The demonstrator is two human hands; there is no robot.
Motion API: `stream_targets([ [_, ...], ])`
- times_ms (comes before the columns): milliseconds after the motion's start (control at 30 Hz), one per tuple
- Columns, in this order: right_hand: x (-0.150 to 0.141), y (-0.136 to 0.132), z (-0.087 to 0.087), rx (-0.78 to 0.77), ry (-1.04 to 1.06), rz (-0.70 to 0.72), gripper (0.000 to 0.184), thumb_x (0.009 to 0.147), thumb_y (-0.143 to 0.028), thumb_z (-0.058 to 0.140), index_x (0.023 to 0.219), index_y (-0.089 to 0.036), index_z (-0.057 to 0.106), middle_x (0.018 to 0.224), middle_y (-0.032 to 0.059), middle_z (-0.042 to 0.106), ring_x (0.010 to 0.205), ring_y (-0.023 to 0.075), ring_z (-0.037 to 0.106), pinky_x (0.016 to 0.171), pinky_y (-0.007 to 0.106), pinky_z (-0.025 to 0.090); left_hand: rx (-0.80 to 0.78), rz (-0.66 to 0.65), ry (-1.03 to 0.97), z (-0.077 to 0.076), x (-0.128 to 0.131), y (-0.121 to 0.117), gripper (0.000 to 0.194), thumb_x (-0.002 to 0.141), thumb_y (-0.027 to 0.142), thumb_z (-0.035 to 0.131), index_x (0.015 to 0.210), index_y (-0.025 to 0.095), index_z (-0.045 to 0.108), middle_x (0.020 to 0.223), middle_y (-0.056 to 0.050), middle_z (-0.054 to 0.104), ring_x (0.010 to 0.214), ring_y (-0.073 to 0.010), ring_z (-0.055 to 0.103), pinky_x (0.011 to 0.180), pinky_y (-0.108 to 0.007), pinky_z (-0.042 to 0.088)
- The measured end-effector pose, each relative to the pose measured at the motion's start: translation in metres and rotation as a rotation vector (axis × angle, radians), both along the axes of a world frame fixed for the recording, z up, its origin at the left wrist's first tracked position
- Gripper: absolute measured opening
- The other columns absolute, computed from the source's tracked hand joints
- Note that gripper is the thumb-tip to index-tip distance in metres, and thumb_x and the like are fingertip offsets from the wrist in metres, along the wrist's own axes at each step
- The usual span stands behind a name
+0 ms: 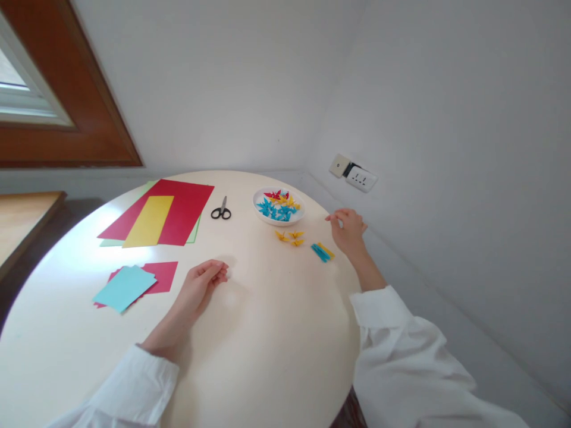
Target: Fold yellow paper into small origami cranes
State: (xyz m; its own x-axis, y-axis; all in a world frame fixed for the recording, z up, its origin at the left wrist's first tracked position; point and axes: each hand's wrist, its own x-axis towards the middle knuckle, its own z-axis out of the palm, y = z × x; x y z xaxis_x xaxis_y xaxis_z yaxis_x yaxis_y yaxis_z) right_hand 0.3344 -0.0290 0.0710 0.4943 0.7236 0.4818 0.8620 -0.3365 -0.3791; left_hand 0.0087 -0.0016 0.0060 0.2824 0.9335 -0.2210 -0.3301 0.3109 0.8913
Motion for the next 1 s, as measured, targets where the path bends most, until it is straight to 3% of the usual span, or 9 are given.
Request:
stream_targets([
  [100,-0.017,-0.003,0.014,0.235,-0.041,0.145,0.03,0.085,-0.03,0.038,0.075,-0.021,0.065,0.096,0.0073,0.059,0.098,0.0244,0.051,0.089,0.048,0.032,0.055,0.036,0.033,0.0,0.001,-0.001,0.028,0.054,0.038,0.074,0.059,0.012,0.065,0.055,-0.002,0.057,0.054,-0.0105,0.051,0.056,-0.023,0.042],
  [167,-0.041,0.0,0.011,0.276,-0.061,0.356,0.029,0.086,-0.03,0.038,0.075,-0.02,0.064,0.092,0.0069,0.06,0.094,0.022,0.054,0.088,0.044,0.036,0.103,0.099,0.058,0.0,-0.001,-0.002,0.026,0.055,0.037,0.072,0.058,0.012,0.063,0.053,-0.002,0.056,0.053,-0.0107,0.05,0.053,-0.023,0.04],
  [267,-0.09,0.012,-0.01,0.162,-0.062,0.697,0.023,0.085,-0.028,0.043,0.077,-0.019,0.063,0.095,0.008,0.063,0.094,0.0211,0.057,0.086,0.04,0.041,0.156,0.254,0.083,0.002,-0.008,0.002,0.032,0.061,0.037,0.068,0.045,0.016,0.05,0.047,0.002,0.049,0.047,-0.0092,0.046,0.049,-0.023,0.037],
  [400,-0.164,0.042,-0.035,-0.098,-0.029,0.962,0.02,0.086,-0.021,0.045,0.085,-0.016,0.064,0.102,0.0099,0.064,0.097,0.0197,0.058,0.085,0.035,0.044,0.221,0.514,0.069,0.011,-0.029,0.013,0.04,0.065,0.032,0.063,0.043,0.019,0.033,0.039,0.008,0.03,0.039,-0.006,0.032,0.043,-0.022,0.03],
  [467,-0.201,0.063,-0.038,-0.223,-0.027,1.02,0.023,0.087,-0.018,0.041,0.088,-0.015,0.064,0.107,0.0107,0.063,0.101,0.018,0.057,0.089,0.032,0.042,0.245,0.631,0.041,0.019,-0.041,0.019,0.042,0.067,0.03,0.06,0.044,0.02,0.026,0.04,0.009,0.023,0.037,-0.005,0.024,0.041,-0.022,0.025],
  [600,-0.269,0.108,-0.036,-0.289,-0.046,1.095,0.029,0.09,-0.019,0.036,0.101,-0.016,0.062,0.114,0.01,0.061,0.109,0.017,0.053,0.094,0.031,0.038,0.267,0.832,-0.03,0.028,-0.066,0.027,0.04,0.067,0.025,0.055,0.045,0.02,0.022,0.04,0.01,0.019,0.037,-0.0044,0.02,0.039,-0.021,0.02],
  [700,-0.308,0.135,-0.039,-0.353,-0.068,1.109,0.04,0.087,-0.031,0.044,0.121,-0.012,0.052,0.137,0.0163,0.042,0.126,0.025,0.039,0.102,0.039,0.028,0.248,0.921,-0.09,0.029,-0.081,0.031,0.038,0.066,0.023,0.054,0.045,0.02,0.023,0.04,0.01,0.021,0.036,-0.0043,0.021,0.04,-0.021,0.021],
  [833,-0.334,0.157,-0.052,-0.463,-0.095,1.115,0.072,0.078,-0.046,0.054,0.138,-0.012,0.031,0.147,0.017,0.025,0.136,0.0298,0.019,0.107,0.045,0.014,0.198,0.978,-0.167,0.026,-0.093,0.035,0.036,0.065,0.022,0.054,0.046,0.02,0.023,0.039,0.01,0.022,0.035,-0.004,0.021,0.039,-0.021,0.022],
  [1000,-0.339,0.165,-0.065,-0.516,-0.124,1.051,0.064,0.083,-0.041,0.046,0.138,-0.014,0.028,0.139,0.0159,0.04,0.127,0.0292,0.036,0.103,0.046,0.02,0.138,1.017,-0.263,0.025,-0.1,0.04,0.034,0.063,0.02,0.054,0.049,0.021,0.023,0.038,0.012,0.021,0.035,-0.0037,0.02,0.038,-0.02,0.021],
])
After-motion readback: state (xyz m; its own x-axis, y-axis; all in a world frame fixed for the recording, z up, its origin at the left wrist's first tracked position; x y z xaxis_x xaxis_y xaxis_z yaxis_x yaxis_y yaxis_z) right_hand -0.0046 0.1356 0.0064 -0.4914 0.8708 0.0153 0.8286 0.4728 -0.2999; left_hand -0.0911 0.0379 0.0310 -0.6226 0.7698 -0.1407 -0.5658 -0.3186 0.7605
